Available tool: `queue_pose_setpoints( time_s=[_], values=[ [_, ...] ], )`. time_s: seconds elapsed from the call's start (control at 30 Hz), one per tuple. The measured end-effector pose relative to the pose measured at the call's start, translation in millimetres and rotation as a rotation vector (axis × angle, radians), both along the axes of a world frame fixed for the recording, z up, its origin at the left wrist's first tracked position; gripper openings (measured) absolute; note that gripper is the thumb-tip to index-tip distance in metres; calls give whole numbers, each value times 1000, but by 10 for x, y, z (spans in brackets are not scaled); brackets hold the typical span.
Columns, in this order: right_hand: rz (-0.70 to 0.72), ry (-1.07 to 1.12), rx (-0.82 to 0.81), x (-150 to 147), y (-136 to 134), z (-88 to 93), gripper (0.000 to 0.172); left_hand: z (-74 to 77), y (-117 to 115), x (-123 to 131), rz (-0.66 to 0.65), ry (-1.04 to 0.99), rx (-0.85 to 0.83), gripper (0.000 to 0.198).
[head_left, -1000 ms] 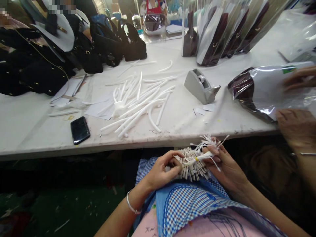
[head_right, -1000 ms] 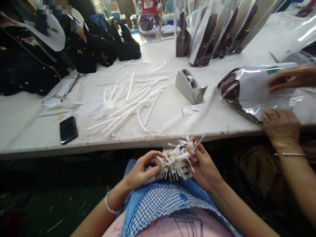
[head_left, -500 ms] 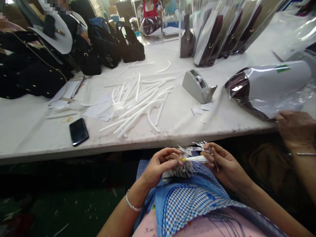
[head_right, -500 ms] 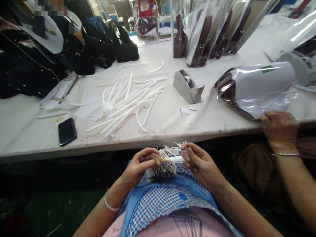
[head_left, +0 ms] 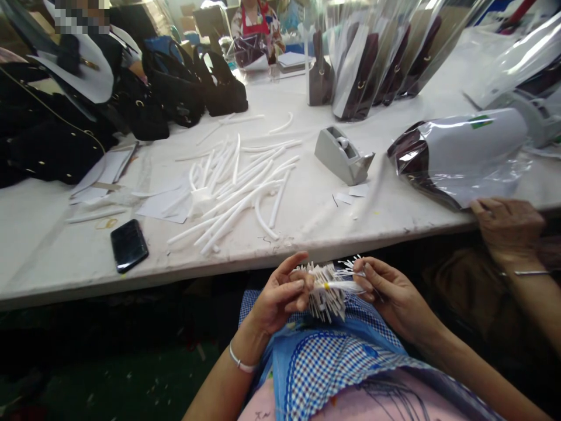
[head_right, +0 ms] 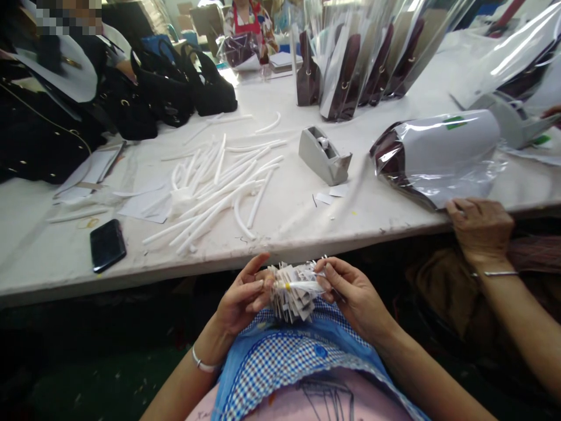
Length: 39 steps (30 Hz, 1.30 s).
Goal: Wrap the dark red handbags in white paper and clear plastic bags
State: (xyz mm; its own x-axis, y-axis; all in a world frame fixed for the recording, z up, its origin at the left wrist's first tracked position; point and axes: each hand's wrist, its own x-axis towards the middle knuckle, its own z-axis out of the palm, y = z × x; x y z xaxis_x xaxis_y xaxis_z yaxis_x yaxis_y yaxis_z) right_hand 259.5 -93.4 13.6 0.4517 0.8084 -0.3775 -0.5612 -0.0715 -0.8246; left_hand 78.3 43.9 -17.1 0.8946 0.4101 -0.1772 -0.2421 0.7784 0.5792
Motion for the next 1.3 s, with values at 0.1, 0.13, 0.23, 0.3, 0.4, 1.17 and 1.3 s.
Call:
queue_pose_setpoints(
  time_s=[0.1,0.13,0.23,0.3,0.4,1.17,1.3],
  values=[
    [41,-13,29,-29,-3,46,25,10,-38,43,12,-6,-13,49],
    [70,-23,39,-41,-15,60,24,15,-49,65,30,0,10,45],
    [161,-109,54,-77,-68,90,23,34,-54,145,135,40,94,38],
    [202,-185,34,-94,-91,97,23,56,-37,198,224,60,113,39],
    [212,-267,-48,-90,-77,99,31,101,-16,258,282,54,85,44],
    [296,-964,-165,57,-2,-102,28,135,-71,237,96,32,-7,33],
    [310,-1043,-96,87,-36,-177,22,104,-74,235,70,79,-8,33]
  ],
)
